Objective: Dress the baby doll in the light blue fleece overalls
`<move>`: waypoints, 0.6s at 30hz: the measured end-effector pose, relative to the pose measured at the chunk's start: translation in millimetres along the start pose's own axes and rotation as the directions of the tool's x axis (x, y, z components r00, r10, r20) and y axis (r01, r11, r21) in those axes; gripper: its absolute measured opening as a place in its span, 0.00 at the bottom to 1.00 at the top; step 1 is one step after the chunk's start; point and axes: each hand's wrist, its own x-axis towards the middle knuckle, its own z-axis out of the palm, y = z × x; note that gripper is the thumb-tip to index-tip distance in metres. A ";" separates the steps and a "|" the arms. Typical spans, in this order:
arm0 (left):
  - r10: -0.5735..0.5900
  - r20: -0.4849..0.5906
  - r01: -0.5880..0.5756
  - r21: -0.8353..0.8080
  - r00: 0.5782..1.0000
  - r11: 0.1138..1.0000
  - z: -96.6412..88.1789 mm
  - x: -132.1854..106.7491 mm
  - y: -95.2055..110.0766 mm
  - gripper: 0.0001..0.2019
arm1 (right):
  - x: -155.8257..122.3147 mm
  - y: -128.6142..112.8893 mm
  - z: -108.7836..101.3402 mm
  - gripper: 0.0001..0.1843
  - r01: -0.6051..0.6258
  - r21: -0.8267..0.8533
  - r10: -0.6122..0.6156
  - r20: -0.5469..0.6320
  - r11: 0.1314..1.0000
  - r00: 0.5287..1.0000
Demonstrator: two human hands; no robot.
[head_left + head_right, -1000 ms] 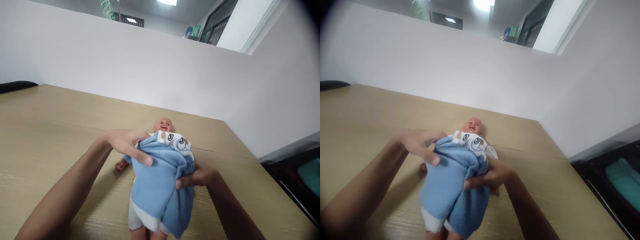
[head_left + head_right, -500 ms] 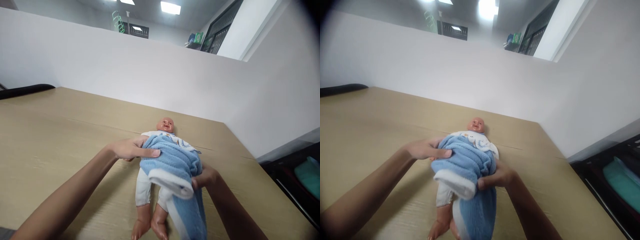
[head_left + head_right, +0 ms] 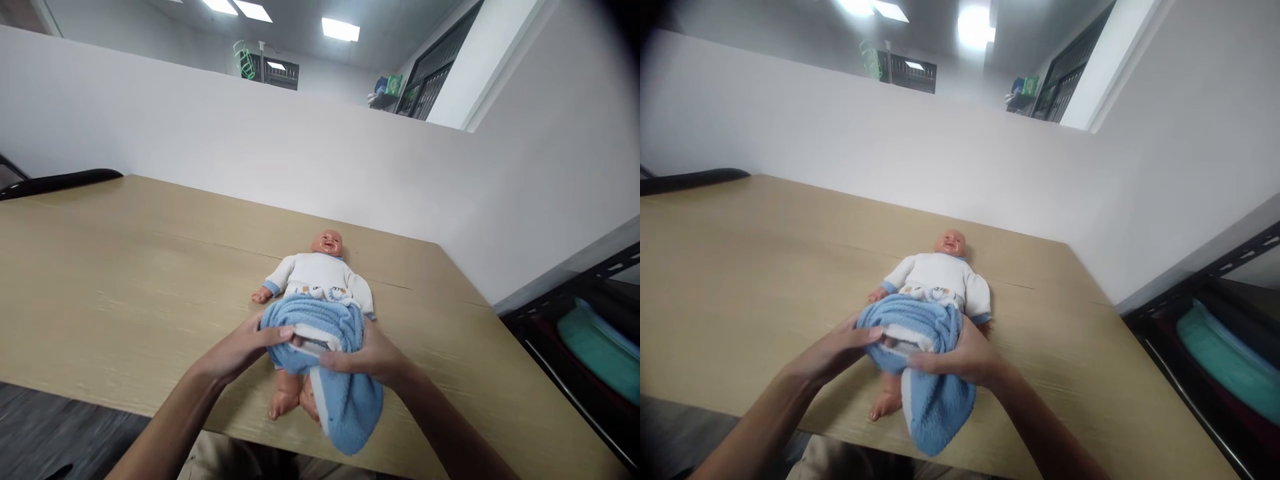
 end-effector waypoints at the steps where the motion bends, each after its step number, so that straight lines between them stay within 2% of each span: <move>1: -0.014 -0.017 0.014 0.039 1.000 0.999 4.6 -6.9 -3.2 0.25 | -4.1 4.0 3.6 0.36 -0.027 -0.048 0.024 -0.054 0.998 0.998; 4: -0.087 -0.089 0.103 0.204 0.992 0.973 16.6 -20.7 -12.0 0.26 | -12.9 17.9 13.3 0.29 -0.141 -0.194 0.088 -0.258 0.971 0.962; 6: -0.112 -0.178 0.164 0.309 0.978 0.937 21.0 -24.2 -19.5 0.26 | -14.6 25.3 19.0 0.24 -0.171 -0.288 0.071 -0.326 0.942 0.943; 9: 0.001 -0.317 0.160 0.484 0.948 0.861 21.4 -23.1 -32.5 0.22 | -11.3 31.2 25.9 0.19 -0.137 -0.417 -0.011 -0.333 0.899 0.943; 11: 0.085 -0.351 0.148 0.587 0.933 0.796 18.5 -19.6 -40.8 0.17 | -6.8 34.2 28.4 0.19 -0.128 -0.472 -0.041 -0.333 0.872 0.942; 14: 0.099 -0.367 0.184 0.659 0.925 0.729 12.0 -12.3 -51.1 0.13 | 0.6 41.3 29.3 0.18 -0.137 -0.514 -0.067 -0.358 0.846 0.931; 18: 0.111 -0.378 0.198 0.687 0.919 0.699 2.9 0.1 -60.6 0.13 | 9.9 55.4 26.5 0.15 -0.166 -0.574 -0.103 -0.406 0.802 0.908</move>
